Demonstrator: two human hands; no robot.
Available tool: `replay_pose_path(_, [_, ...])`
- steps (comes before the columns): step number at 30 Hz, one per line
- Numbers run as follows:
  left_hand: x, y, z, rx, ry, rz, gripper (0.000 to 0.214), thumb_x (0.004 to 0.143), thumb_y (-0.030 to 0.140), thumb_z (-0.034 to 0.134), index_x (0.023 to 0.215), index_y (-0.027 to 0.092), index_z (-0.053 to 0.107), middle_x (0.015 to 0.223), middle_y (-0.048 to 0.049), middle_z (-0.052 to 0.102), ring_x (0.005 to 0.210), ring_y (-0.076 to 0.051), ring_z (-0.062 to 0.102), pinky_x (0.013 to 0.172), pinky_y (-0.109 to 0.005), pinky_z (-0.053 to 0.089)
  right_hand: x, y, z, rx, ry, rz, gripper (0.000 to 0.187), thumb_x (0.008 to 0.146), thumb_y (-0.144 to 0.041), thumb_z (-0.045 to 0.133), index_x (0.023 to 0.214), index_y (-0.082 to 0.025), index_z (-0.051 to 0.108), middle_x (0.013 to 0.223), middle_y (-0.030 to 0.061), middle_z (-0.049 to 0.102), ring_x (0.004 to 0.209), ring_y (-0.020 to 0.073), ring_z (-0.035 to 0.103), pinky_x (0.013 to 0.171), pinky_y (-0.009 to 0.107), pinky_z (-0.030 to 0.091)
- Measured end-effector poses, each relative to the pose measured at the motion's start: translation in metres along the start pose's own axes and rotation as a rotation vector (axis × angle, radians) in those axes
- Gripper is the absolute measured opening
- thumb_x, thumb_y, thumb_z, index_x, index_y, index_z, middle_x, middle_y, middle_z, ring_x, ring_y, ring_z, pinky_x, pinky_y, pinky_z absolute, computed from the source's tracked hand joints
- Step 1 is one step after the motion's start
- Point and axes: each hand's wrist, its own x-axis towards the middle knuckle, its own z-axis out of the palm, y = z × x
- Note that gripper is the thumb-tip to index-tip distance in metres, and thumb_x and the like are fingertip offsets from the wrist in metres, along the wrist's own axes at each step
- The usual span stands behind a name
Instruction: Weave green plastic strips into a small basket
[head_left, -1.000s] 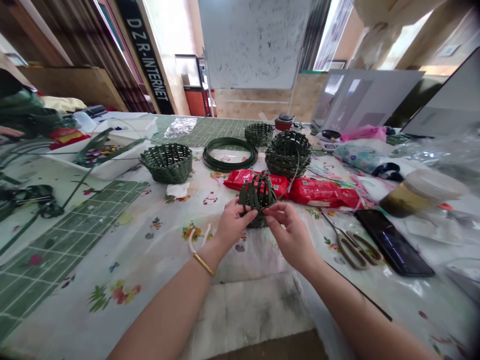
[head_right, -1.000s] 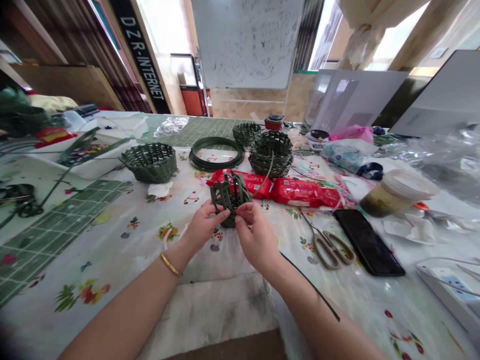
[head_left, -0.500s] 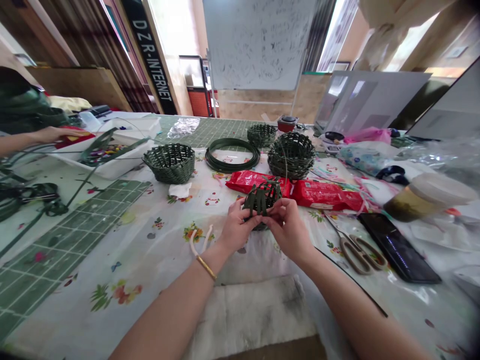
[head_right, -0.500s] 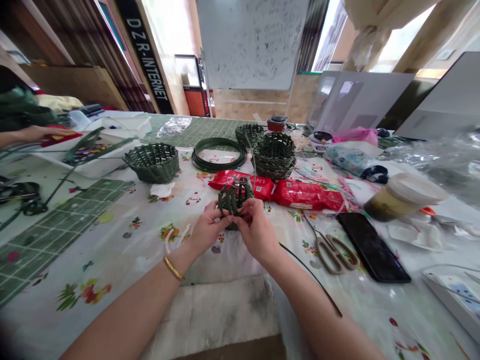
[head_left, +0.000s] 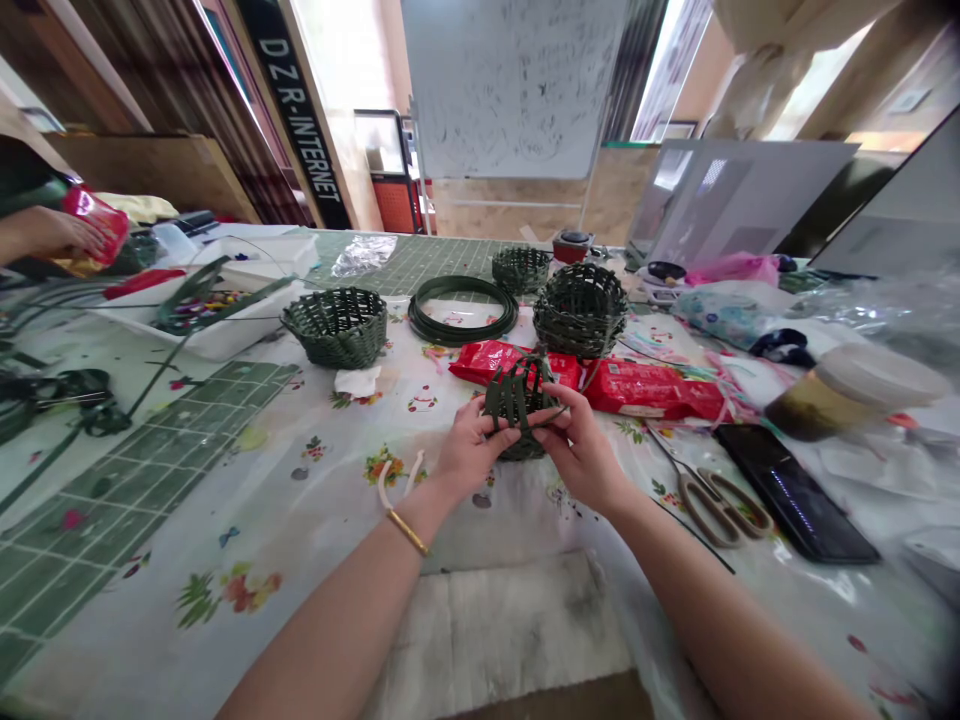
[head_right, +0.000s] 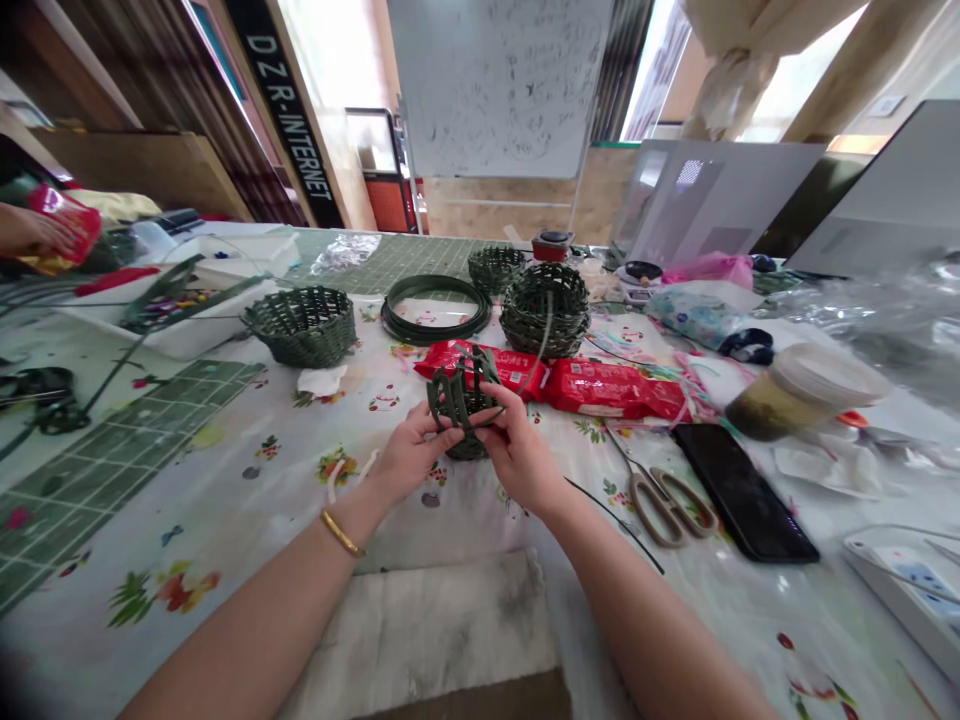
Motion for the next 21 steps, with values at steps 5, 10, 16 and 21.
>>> replay_pose_path(5, [-0.002,0.004,0.0,0.038,-0.02,-0.004,0.005,0.071,0.026,0.068,0.073,0.023,0.072,0.098,-0.0051,0.057,0.109,-0.025,0.046,0.102,-0.044,0.032,-0.001,0.002,-0.001,-0.183,0.013,-0.024,0.034,0.085,-0.017,0.045,0.117,-0.024,0.037,0.095,0.0047,0.061,0.084,0.0168,0.061,0.073,0.032,0.049])
replay_pose_path(10, [-0.004,0.001,0.001,0.009,-0.029,0.006,0.007,0.072,0.028,0.067,0.074,0.023,0.072,0.101,-0.0053,0.055,0.108,-0.024,0.047,0.101,-0.042,0.034,-0.002,0.002,-0.001,-0.207,0.009,-0.039,0.027,0.087,-0.021,0.045,0.111,-0.024,0.035,0.091,0.0045,0.061,0.079,0.0172,0.06,0.069,0.032,0.048])
replay_pose_path(16, [-0.006,0.005,0.007,0.038,0.033,0.05,0.01,0.074,0.029,0.066,0.071,0.021,0.07,0.109,-0.0068,0.054,0.112,-0.025,0.047,0.102,-0.042,0.034,-0.003,0.006,0.016,-0.057,0.192,0.081,0.02,0.085,-0.032,0.049,0.096,-0.024,0.035,0.078,-0.0002,0.058,0.065,0.0144,0.057,0.057,0.027,0.045])
replay_pose_path(21, [-0.012,0.011,0.016,0.119,0.139,0.064,0.012,0.075,0.028,0.063,0.069,0.02,0.07,0.114,-0.0076,0.054,0.115,-0.025,0.046,0.103,-0.041,0.032,-0.004,0.004,0.029,-0.016,0.407,0.205,0.027,0.076,-0.034,0.06,0.085,-0.024,0.036,0.068,-0.0044,0.052,0.053,0.0105,0.049,0.048,0.023,0.039])
